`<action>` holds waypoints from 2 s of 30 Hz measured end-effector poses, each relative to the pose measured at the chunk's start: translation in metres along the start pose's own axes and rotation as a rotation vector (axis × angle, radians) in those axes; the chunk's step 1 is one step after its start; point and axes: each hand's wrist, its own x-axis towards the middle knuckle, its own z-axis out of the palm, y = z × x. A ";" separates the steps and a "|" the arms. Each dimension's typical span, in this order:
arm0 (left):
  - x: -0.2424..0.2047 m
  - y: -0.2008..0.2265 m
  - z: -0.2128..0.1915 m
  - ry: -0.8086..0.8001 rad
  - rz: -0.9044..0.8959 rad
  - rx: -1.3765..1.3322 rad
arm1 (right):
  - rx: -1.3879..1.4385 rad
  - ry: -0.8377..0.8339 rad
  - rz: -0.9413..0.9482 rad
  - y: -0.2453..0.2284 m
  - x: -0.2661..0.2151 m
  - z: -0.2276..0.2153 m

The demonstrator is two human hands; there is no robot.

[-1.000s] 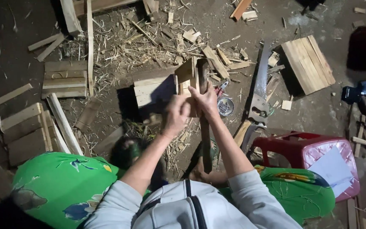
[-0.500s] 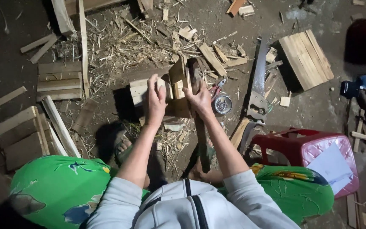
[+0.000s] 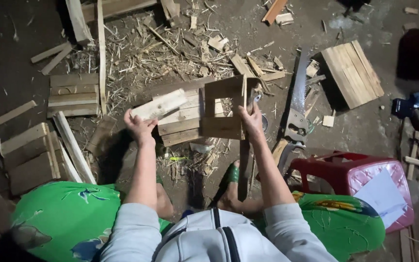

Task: The person assembles a small wooden box by hand, using a hammer to drive nails into the wooden planks. They adjust the planks and hammer them together to form the box structure.

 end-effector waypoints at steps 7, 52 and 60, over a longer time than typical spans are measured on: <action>0.045 -0.019 -0.036 0.162 -0.019 -0.304 | 0.042 0.025 0.023 -0.055 -0.038 0.006; -0.153 0.057 0.035 -0.645 0.188 0.219 | -0.032 -0.272 -0.066 -0.062 -0.058 0.099; 0.001 -0.017 -0.031 -0.205 0.021 0.599 | 0.004 -0.376 0.007 -0.048 -0.054 0.108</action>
